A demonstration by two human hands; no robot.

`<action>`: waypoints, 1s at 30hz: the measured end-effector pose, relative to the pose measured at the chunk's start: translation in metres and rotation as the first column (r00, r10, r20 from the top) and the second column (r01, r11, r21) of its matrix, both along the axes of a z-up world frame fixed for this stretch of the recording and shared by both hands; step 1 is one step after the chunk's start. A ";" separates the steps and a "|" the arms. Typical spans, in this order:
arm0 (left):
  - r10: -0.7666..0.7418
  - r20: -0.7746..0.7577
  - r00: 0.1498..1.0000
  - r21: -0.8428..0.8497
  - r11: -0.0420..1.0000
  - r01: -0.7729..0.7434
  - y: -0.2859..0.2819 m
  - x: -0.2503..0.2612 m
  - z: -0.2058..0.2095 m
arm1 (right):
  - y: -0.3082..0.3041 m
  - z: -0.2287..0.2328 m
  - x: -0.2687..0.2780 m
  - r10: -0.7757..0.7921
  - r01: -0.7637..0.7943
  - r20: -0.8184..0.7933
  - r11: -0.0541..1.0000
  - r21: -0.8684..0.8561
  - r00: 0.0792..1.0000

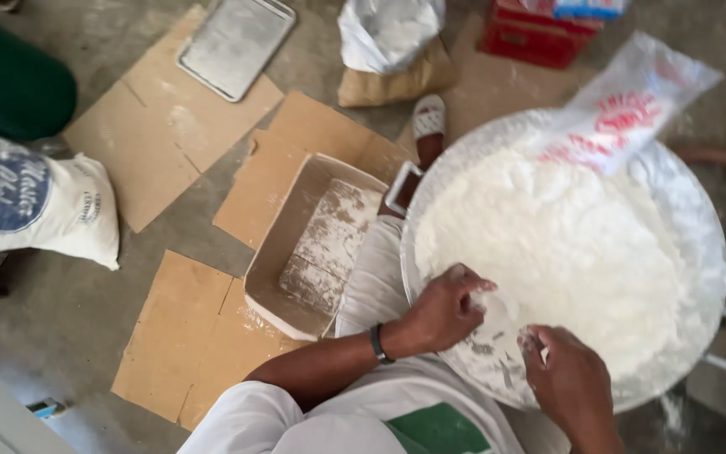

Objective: The person scoops white flour from a large metal bowl using a small plastic scoop and pours it into a clear plastic bag held open with the other hand. The task is performed repeatedly in a seated position.

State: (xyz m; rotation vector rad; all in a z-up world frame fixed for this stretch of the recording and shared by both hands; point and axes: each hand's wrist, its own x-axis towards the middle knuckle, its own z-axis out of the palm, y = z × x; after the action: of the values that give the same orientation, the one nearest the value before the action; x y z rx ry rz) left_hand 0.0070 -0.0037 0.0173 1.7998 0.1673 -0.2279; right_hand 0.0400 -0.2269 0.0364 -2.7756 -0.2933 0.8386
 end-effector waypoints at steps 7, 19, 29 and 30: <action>-0.063 -0.032 0.997 -0.003 0.998 0.063 -0.004 -0.003 0.000 | 0.021 0.008 -0.003 0.005 -0.002 0.016 0.986 -0.165 1.000; -0.068 -0.001 0.998 0.000 0.998 0.068 -0.002 -0.001 -0.007 | 0.015 0.017 0.007 0.036 -0.045 -0.054 0.985 -0.164 0.998; -0.049 -0.055 0.997 0.013 0.999 0.049 0.001 0.003 -0.009 | -0.002 0.017 0.018 -0.175 0.166 -0.108 0.983 -0.080 0.979; -0.050 -0.069 0.996 0.015 0.999 0.051 0.001 0.003 -0.007 | -0.007 0.017 0.018 -0.260 0.263 -0.074 0.964 0.038 0.963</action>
State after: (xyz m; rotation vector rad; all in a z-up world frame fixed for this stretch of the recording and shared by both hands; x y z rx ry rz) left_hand 0.0096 -0.0024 0.0102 1.8149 0.1731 -0.3257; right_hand 0.0580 -0.2341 0.0538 -2.6564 0.0650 0.8447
